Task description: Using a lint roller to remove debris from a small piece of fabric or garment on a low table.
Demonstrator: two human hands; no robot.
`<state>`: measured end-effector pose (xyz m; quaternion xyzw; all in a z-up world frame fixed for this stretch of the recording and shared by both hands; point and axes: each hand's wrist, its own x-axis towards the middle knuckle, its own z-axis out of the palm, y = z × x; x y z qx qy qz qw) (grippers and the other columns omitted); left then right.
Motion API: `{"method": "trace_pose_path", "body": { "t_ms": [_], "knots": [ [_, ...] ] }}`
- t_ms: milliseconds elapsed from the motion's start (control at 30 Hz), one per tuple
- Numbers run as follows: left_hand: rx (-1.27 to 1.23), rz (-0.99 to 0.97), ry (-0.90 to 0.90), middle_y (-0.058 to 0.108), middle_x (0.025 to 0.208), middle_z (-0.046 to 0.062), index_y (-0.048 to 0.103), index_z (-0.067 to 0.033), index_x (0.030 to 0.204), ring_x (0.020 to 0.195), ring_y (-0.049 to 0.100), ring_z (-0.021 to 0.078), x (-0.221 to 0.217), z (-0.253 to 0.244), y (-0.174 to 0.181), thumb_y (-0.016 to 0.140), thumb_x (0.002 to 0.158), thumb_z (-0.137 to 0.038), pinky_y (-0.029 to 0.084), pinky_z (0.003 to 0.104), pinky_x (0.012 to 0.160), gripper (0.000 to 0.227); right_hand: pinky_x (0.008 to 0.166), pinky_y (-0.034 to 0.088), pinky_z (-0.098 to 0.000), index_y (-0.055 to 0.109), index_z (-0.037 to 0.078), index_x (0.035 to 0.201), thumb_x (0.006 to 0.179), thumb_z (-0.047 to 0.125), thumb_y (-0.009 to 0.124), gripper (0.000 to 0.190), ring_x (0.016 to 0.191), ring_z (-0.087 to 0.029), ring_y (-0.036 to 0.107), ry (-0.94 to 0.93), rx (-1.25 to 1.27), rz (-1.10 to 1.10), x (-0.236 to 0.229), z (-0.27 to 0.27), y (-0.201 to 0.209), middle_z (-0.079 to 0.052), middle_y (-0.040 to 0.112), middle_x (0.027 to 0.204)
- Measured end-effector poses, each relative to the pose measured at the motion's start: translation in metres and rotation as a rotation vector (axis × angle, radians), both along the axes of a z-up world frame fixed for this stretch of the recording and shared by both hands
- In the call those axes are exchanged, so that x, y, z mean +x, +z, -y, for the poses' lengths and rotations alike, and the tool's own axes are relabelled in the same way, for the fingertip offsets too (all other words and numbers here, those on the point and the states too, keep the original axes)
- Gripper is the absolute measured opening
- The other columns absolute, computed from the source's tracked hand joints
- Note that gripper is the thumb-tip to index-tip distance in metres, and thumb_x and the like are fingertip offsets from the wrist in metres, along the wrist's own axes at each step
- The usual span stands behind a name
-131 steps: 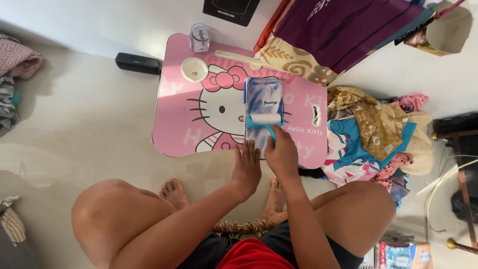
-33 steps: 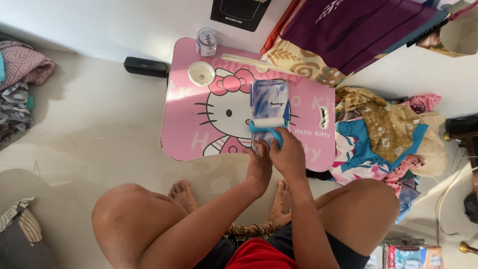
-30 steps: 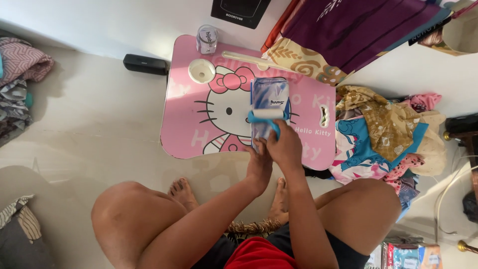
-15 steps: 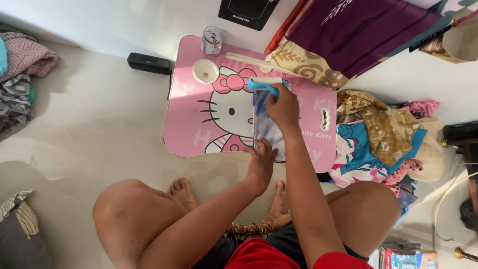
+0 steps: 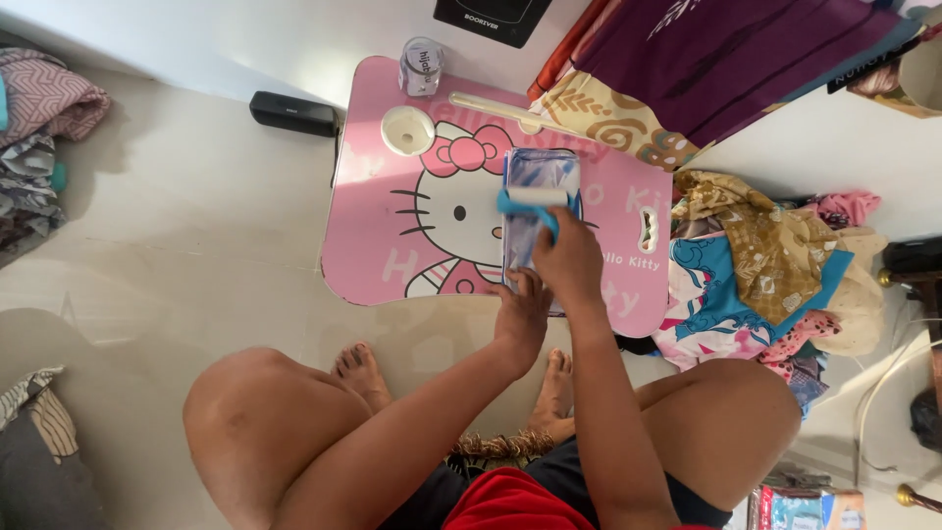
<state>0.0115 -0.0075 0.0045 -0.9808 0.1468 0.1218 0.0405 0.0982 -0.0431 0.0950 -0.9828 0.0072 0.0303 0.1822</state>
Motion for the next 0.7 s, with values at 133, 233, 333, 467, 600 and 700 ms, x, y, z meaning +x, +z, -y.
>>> {"method": "trace_pose_path", "body": {
  "t_ms": [133,233,333,467,600,700],
  "knots": [
    [-0.006,0.025,-0.003,0.047,0.141,0.032,0.058,-0.0283,0.143,0.131,0.041,0.0589,0.0,-0.002,-0.004,0.037,0.109,-0.029,0.045,0.076,0.079,0.04,0.09,0.056,-0.0583,0.063,0.02,0.131,0.096,0.027,0.051,0.037,0.108,-0.041,0.069,0.03,-0.063,0.003,0.061,-0.005,-0.019,-0.015,0.072,0.112],
    [-0.005,0.028,-0.018,0.047,0.141,0.033,0.058,-0.0302,0.143,0.132,0.042,0.0588,-0.001,-0.005,0.0,0.036,0.109,-0.029,0.047,0.074,0.079,0.04,0.087,0.058,-0.0573,0.063,0.021,0.13,0.096,0.027,0.051,0.037,0.105,-0.039,0.07,0.035,-0.045,0.003,0.081,-0.009,-0.019,-0.013,0.072,0.11],
    [-0.011,0.004,-0.021,0.047,0.142,0.032,0.057,-0.0318,0.144,0.133,0.042,0.058,-0.001,-0.005,0.003,0.037,0.109,-0.029,0.047,0.074,0.08,0.04,0.088,0.057,-0.0574,0.066,0.02,0.129,0.096,0.027,0.052,0.037,0.105,-0.042,0.07,0.021,0.016,0.016,0.064,-0.001,-0.002,-0.015,0.073,0.109],
    [-0.007,-0.006,-0.013,0.049,0.141,0.031,0.06,-0.0292,0.141,0.132,0.045,0.0566,0.003,-0.006,0.011,0.035,0.11,-0.027,0.048,0.073,0.08,0.04,0.091,0.054,-0.0621,0.067,0.011,0.129,0.096,0.022,0.054,0.037,0.107,-0.052,0.066,-0.089,0.154,0.013,-0.01,0.006,0.06,-0.028,0.072,0.11],
    [-0.013,-0.008,-0.001,0.051,0.139,0.03,0.062,-0.0277,0.139,0.131,0.048,0.0556,0.003,-0.006,0.017,0.038,0.11,-0.027,0.049,0.072,0.081,0.037,0.086,0.056,-0.0604,0.067,0.013,0.129,0.095,0.022,0.055,0.037,0.101,-0.05,0.069,-0.163,0.104,-0.051,-0.041,0.037,0.054,-0.025,0.073,0.103],
    [-0.043,0.003,0.011,0.05,0.139,0.032,0.063,-0.0255,0.136,0.131,0.047,0.0577,0.006,-0.002,0.009,0.04,0.109,-0.028,0.048,0.075,0.08,0.036,0.074,0.059,-0.0525,0.068,0.011,0.13,0.097,0.019,0.053,0.037,0.088,-0.043,0.072,-0.164,0.13,-0.058,-0.022,0.048,0.034,-0.021,0.074,0.094]
  ]
}}
